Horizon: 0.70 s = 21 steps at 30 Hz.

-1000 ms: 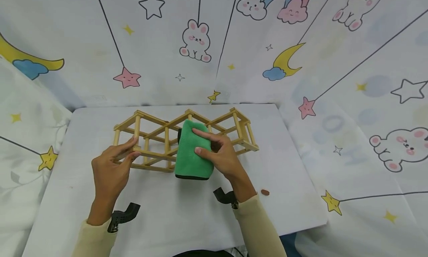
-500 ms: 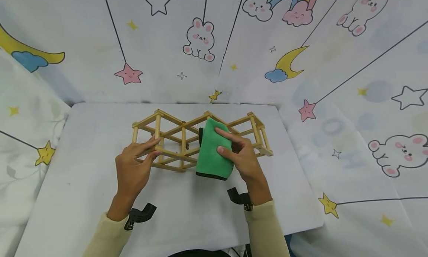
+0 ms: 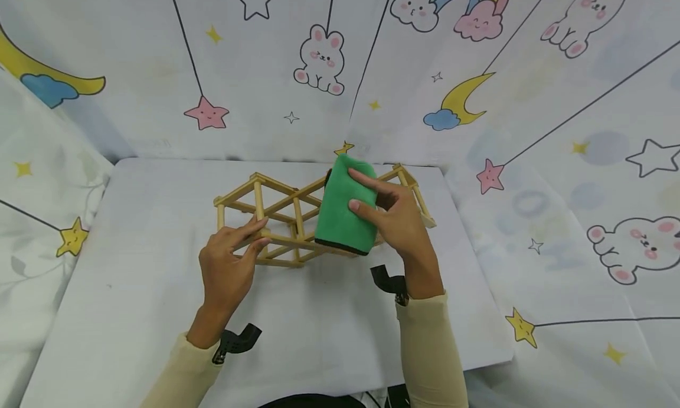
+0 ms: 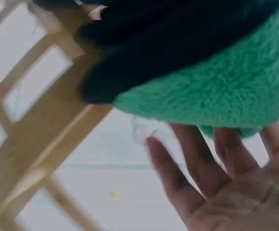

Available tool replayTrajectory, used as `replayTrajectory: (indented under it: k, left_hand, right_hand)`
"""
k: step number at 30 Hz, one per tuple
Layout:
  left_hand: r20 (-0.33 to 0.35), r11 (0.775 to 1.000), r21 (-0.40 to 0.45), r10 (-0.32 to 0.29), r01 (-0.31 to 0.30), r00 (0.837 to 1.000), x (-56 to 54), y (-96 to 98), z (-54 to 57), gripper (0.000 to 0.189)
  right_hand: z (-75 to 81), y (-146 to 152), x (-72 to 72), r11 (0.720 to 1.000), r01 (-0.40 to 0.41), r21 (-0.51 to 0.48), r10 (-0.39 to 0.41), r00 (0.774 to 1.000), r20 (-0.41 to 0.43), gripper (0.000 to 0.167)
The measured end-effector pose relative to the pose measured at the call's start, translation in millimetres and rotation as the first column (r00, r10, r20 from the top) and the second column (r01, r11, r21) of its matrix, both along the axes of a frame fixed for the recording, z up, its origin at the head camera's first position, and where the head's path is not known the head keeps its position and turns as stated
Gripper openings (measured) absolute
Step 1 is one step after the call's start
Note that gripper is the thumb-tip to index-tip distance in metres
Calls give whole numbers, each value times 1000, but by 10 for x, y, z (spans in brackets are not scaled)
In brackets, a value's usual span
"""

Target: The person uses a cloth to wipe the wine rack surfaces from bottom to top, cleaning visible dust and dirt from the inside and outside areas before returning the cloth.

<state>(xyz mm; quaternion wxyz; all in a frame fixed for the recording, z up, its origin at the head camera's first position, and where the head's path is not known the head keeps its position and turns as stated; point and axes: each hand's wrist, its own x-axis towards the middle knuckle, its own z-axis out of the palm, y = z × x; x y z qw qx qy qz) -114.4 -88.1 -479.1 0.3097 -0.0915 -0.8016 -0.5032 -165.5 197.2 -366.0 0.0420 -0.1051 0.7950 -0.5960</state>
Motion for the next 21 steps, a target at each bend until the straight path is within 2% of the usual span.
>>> replayTrajectory:
  k: [2,4,6,7,9,11,13,15,17,21]
  left_hand:
    - [0,1000,-1,5,-5,1000,-2,-11,3,45]
    - [-3,1000,2,8,-8,1000,-6,-23,4,44]
    - [1,1000,11,11,-11,1000,-9,-30,-3,43]
    - [4,1000,16,9,-9,1000,-10,-30,-7,43]
    - [8,1000,26,4,-4,1000,-10,-21,-21,42]
    - [19,999,33,-7,7,1000,-10,-11,-33,42]
    - [22,999,33,-14,13,1000,-11,-2,-44,43]
    - [23,1000,27,-15,14,1000,-14,1,-51,43]
    - [17,1000,22,-11,11,1000,-16,1,-51,44]
    - [4,1000,21,2,-2,1000,-12,-2,-37,45]
  right_hand:
    - [99,-138,-74,999,32,-34,-35,996,-78,57]
    - [146,-313,-186,996,28,-80,-40,989,-143,60]
    - [127,-481,-325,993,-14,-114,-6,985,-175,64]
    - [100,-548,-388,993,-38,-114,19,986,-165,65]
    - [17,-633,-493,998,-61,-24,57,989,-138,66]
    - [-66,-663,-554,989,-59,138,77,989,-129,64]
    - [-131,-652,-580,948,-35,316,89,984,-156,59]
    - [-169,-620,-593,897,-9,441,105,975,-196,53]
    - [-183,-592,-603,867,-8,498,135,966,-220,47]
    - [-205,-568,-650,840,-54,539,202,954,-219,32]
